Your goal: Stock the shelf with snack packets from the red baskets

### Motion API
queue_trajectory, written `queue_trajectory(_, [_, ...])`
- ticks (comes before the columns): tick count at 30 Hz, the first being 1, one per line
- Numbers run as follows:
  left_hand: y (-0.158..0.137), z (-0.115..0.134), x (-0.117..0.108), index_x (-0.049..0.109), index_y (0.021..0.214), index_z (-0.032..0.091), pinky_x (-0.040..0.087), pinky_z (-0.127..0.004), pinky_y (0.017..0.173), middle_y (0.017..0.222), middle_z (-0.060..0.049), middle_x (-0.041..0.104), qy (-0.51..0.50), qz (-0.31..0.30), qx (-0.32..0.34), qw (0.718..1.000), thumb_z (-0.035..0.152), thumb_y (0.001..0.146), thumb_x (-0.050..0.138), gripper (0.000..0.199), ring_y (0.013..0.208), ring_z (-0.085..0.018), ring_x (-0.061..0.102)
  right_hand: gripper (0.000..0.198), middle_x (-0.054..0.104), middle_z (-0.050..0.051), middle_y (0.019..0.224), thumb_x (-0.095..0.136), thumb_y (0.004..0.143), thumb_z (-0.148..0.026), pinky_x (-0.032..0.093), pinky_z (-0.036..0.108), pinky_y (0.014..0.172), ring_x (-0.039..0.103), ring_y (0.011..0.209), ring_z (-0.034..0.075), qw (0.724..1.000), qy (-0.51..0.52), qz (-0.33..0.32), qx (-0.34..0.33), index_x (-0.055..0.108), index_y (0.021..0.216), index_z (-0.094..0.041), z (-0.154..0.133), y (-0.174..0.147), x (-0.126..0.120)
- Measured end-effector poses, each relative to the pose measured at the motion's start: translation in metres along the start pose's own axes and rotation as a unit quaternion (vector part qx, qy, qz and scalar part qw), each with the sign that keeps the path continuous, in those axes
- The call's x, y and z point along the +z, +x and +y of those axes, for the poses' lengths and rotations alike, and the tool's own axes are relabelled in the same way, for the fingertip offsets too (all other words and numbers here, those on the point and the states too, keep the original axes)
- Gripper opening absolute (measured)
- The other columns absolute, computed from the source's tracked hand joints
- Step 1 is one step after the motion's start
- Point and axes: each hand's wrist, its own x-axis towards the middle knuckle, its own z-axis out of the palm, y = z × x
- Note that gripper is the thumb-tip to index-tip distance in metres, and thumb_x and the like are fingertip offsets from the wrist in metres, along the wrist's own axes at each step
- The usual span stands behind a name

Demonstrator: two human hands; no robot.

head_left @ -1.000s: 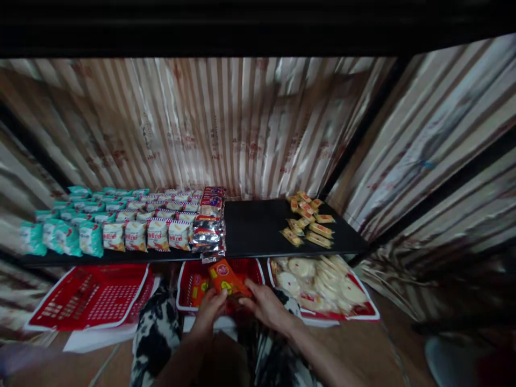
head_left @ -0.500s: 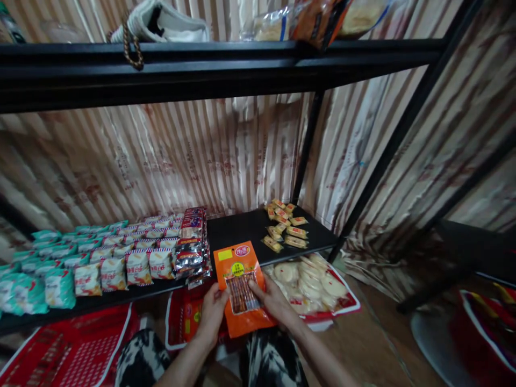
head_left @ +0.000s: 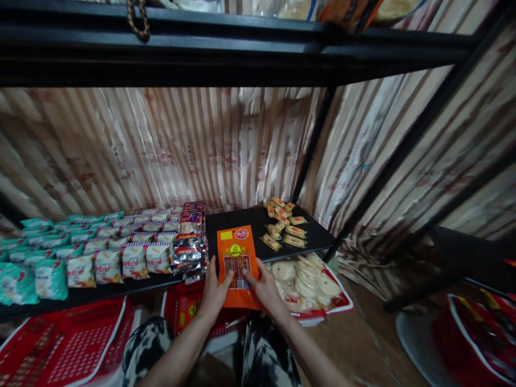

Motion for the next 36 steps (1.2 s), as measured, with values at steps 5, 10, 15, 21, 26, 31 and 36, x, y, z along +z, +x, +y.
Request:
queue_trajectory(5, [-0.025,0.005,0.014,0.043,0.132,0.022,0.016,-0.033,0.113,0.151,-0.007,0.024,-0.107,-0.106,-0.057,0.987,0.054,0.074,0.060,0.068,0.139,-0.022,0.018,0.041,0.065,0.005,0.113,0.052,0.078,-0.028,0.045,0.040,0.094,0.060,0.105,0.022,0.983,-0.172,0.013,-0.058,0.055,0.118,-0.023,0.006,-0.010,0.013])
queue_trajectory(10, [-0.037,0.015,0.015,0.054,0.119,0.022,0.035,-0.030,0.104,0.131,-0.007,0.054,-0.272,-0.075,-0.077,0.956,0.043,0.071,0.067,0.055,0.125,-0.022,0.045,0.045,0.061,0.008,0.120,0.050,0.077,-0.020,0.041,0.039,0.099,0.054,0.113,0.021,0.957,-0.256,-0.039,-0.134,0.056,0.121,-0.022,-0.002,-0.034,0.031])
queue_trajectory(15, [-0.038,0.029,-0.002,0.063,0.093,0.016,0.050,-0.028,0.081,0.091,-0.005,0.070,-0.329,-0.007,-0.114,0.937,0.027,0.070,0.065,0.025,0.088,-0.019,0.066,0.032,0.056,0.008,0.125,0.057,0.079,-0.037,0.038,0.040,0.101,0.051,0.115,0.022,0.964,-0.217,-0.102,-0.117,0.067,0.106,-0.024,-0.018,-0.048,0.035])
queue_trajectory(21, [-0.036,0.040,-0.014,0.064,0.099,0.012,0.052,-0.039,0.081,0.089,-0.010,0.072,-0.370,-0.096,-0.226,0.896,0.034,0.077,0.055,0.032,0.087,-0.025,0.067,0.037,0.061,0.011,0.113,0.056,0.077,-0.045,0.044,0.039,0.095,0.056,0.108,0.024,0.987,-0.120,0.068,-0.083,0.064,0.103,-0.020,-0.002,-0.036,0.021])
queue_trajectory(26, [-0.036,0.048,-0.014,0.063,0.101,0.013,0.052,-0.042,0.080,0.087,-0.010,0.073,-0.350,-0.110,-0.250,0.896,0.037,0.077,0.055,0.035,0.082,-0.026,0.068,0.053,0.066,0.010,0.104,0.063,0.068,-0.050,0.049,0.039,0.085,0.062,0.097,0.025,0.996,-0.054,0.053,0.051,0.057,0.111,-0.019,0.005,-0.035,0.002])
queue_trajectory(31, [-0.016,0.040,-0.006,0.063,0.084,0.012,0.053,-0.042,0.071,0.073,-0.012,0.071,-0.328,-0.132,-0.318,0.880,0.036,0.077,0.052,0.027,0.073,-0.027,0.068,0.040,0.071,0.006,0.087,0.066,0.067,-0.051,0.051,0.039,0.076,0.067,0.081,0.026,0.987,0.070,-0.058,0.134,0.060,0.092,-0.020,0.005,-0.040,-0.004])
queue_trajectory(36, [0.027,0.041,0.014,0.061,0.083,0.011,0.053,-0.040,0.067,0.078,-0.015,0.070,-0.166,-0.080,-0.252,0.950,0.027,0.077,0.050,0.021,0.073,-0.028,0.068,0.039,0.071,0.006,0.087,0.069,0.064,-0.046,0.052,0.041,0.074,0.066,0.085,0.028,0.982,0.136,-0.016,0.132,0.058,0.093,-0.021,0.021,-0.008,-0.005])
